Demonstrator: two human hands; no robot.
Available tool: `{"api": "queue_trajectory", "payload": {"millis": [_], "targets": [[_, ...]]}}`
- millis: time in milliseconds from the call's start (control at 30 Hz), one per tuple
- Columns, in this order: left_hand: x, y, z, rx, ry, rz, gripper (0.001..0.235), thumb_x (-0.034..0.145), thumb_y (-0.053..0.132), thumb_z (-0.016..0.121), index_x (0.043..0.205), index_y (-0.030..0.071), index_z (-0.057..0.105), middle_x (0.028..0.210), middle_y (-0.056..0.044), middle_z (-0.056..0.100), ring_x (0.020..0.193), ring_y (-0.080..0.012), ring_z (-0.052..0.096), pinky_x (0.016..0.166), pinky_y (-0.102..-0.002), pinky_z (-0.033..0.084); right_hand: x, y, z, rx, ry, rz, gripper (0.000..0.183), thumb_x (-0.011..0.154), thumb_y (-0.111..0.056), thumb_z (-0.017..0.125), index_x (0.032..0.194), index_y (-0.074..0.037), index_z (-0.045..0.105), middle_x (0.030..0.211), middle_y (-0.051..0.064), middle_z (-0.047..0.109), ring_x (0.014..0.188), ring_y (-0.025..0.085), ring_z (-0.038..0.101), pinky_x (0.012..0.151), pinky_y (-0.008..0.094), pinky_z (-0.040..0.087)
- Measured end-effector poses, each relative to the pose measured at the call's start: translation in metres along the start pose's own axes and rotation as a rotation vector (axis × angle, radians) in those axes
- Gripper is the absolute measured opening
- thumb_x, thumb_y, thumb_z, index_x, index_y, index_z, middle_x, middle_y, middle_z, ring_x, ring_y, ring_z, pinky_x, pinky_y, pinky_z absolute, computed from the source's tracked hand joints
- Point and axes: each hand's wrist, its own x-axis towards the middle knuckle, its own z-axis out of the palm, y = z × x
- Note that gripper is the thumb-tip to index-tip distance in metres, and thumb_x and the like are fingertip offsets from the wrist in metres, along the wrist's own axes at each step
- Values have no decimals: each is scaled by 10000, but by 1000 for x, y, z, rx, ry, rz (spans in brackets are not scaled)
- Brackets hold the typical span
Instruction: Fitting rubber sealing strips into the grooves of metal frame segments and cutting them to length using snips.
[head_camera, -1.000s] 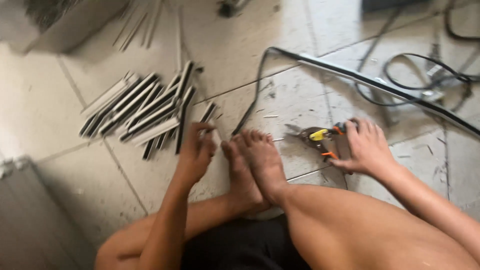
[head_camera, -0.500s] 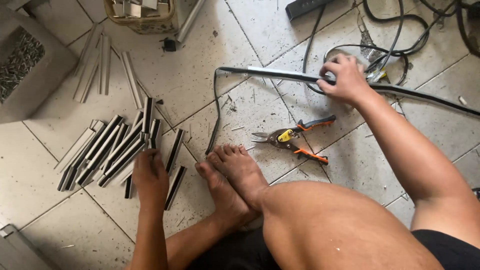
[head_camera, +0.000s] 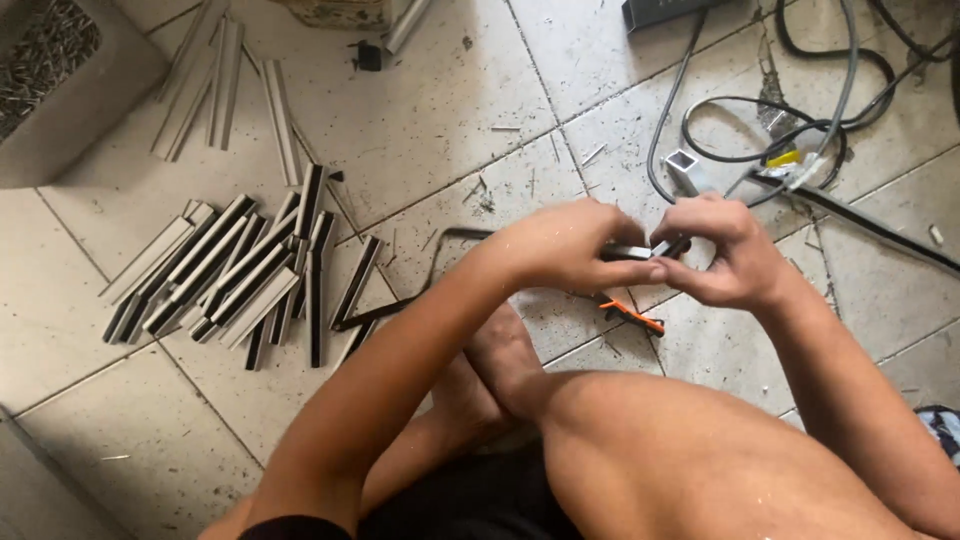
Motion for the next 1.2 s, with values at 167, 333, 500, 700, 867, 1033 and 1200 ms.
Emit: {"api": "queue_trajectory", "payload": {"millis": [167,333,500,700,867,1033,1200], "targets": [[-7,-20,-3,-328,-168,-20,305,981,323,565,873,67,692,695,-75,713,653,-209,709,695,-358,574,11,14,-3,35,15,-75,293,815,-411,773,777,-125,718,582,45,609,554,234,622,645,340,456],[-35,-33,-12,-363,-59,-189,271,1045,276,471,923,73,602,725,-38,617,716,-172,580,693,-364,523,34,34,-14,-151,114,-118,379,888,-461,761,821,-102,657,619,80,551,600,281,597,697,319,363],[-61,-42,-4,-683,52,-346,275,1049,266,449,895,88,592,675,16,527,541,-76,412,438,-246,340,62,35,-13,-289,25,-119,257,790,-222,803,771,-47,615,700,23,593,623,220,455,900,348,335],[-76,-39,-15,-823,107,-471,216,1029,223,461,976,71,605,676,5,462,548,-81,366,449,-246,292,97,47,0,-343,51,-166,288,864,-302,797,779,-54,679,682,17,621,605,180,508,844,344,344],[-115,-45,-32,-708,162,-529,187,1003,211,500,970,71,619,677,-1,504,554,-98,437,469,-263,365,114,86,7,-480,96,-170,315,961,-342,837,881,-63,713,758,17,650,664,188,556,943,363,380],[-154,-29,-33,-682,239,-662,218,977,243,517,957,48,612,773,-66,577,643,-151,507,531,-284,428,132,140,11,-517,111,-229,307,1016,-229,940,1101,18,779,921,98,717,734,232,601,1084,376,433],[-161,-39,-20,-779,363,-513,242,1022,214,465,985,15,598,670,-6,503,536,-90,402,454,-242,334,152,155,38,-1042,89,-141,406,1198,-628,781,1104,-233,776,920,-82,707,1058,105,568,847,242,478]]}}
